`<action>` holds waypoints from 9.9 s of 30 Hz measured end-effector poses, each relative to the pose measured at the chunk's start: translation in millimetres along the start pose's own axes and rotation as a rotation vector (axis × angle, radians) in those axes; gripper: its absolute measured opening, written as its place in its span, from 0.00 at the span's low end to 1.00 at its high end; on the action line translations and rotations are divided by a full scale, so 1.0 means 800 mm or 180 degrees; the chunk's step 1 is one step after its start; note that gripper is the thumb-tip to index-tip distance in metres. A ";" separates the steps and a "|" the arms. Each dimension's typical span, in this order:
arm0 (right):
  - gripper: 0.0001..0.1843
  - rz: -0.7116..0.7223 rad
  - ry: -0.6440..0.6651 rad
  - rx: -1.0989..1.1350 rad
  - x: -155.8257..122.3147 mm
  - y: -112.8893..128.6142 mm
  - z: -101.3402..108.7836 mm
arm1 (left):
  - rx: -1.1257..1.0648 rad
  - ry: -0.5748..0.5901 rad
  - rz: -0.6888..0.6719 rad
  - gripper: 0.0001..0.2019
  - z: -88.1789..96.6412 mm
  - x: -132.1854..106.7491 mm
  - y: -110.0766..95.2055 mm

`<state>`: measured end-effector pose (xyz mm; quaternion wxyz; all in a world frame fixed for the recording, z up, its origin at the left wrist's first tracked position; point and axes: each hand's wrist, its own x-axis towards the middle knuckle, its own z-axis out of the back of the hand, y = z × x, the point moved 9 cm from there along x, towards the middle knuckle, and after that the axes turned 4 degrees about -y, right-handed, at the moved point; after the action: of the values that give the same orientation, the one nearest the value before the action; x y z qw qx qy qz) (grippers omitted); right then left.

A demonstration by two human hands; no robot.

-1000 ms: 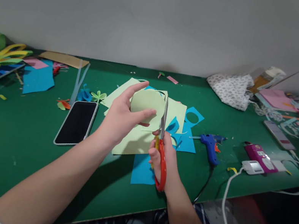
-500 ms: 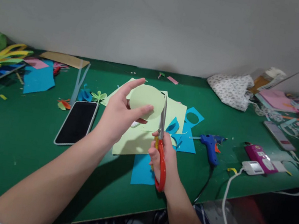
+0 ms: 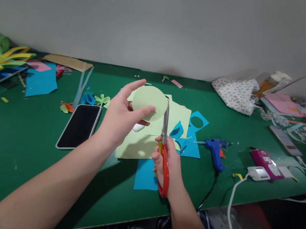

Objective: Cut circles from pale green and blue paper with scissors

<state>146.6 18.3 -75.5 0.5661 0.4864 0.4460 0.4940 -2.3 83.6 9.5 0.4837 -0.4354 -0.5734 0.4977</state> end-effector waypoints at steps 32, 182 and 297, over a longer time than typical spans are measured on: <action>0.40 -0.0009 0.0352 0.0093 0.000 0.004 0.001 | 0.0335 0.0344 0.0030 0.34 -0.012 -0.004 0.005; 0.17 0.0201 -0.0696 0.1100 0.007 0.015 0.056 | 0.0932 0.1994 0.0398 0.37 -0.054 -0.023 0.030; 0.37 0.0411 0.0247 -0.0129 -0.001 -0.001 -0.001 | -0.0640 -0.0104 0.0393 0.13 -0.027 -0.031 0.039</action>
<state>145.9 17.9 -76.4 0.5251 0.4831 0.4253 0.5568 23.3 66.7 -23.5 0.3966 -0.5080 -0.6003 0.4736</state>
